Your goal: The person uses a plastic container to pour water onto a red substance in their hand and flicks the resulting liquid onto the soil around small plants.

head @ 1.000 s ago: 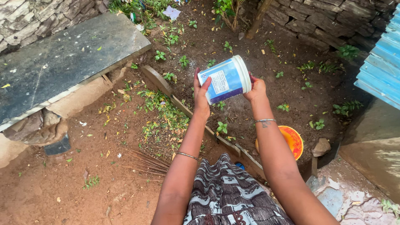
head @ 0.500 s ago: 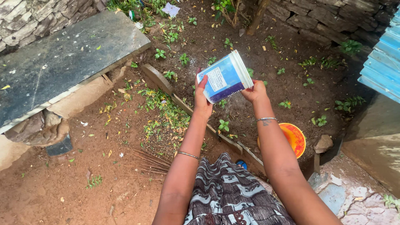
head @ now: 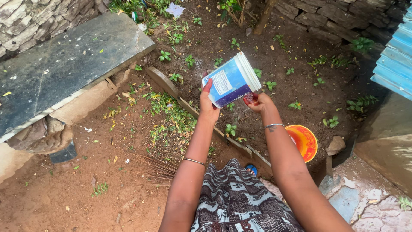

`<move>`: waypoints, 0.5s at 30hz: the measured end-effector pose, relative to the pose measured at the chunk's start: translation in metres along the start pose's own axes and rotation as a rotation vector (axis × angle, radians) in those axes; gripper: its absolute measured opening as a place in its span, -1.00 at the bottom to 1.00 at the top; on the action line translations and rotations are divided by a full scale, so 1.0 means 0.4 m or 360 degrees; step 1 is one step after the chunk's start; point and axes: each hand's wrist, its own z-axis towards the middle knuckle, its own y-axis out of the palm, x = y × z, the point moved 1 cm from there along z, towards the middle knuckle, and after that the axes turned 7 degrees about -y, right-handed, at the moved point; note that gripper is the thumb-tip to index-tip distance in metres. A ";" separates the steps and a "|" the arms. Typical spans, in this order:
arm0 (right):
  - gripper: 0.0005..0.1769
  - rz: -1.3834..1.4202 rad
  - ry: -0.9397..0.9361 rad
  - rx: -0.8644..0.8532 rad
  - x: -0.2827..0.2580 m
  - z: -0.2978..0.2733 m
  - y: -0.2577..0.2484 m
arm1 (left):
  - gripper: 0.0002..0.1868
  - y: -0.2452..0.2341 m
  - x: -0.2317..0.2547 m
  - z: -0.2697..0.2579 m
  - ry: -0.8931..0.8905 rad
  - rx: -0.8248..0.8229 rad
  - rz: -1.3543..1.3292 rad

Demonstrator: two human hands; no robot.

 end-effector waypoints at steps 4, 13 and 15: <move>-0.61 -0.0151 0.0003 -0.0015 0.001 -0.012 -0.019 | -0.22 -0.014 -0.006 0.001 -0.0001 -0.0014 -0.0031; -0.61 -0.0154 -0.0052 -0.0121 -0.011 -0.024 -0.026 | -0.22 -0.026 -0.004 -0.004 -0.0005 -0.0059 -0.0075; -0.56 -0.0232 -0.0031 -0.0098 -0.012 -0.024 -0.024 | -0.23 -0.026 -0.004 -0.008 -0.0049 0.0005 -0.0034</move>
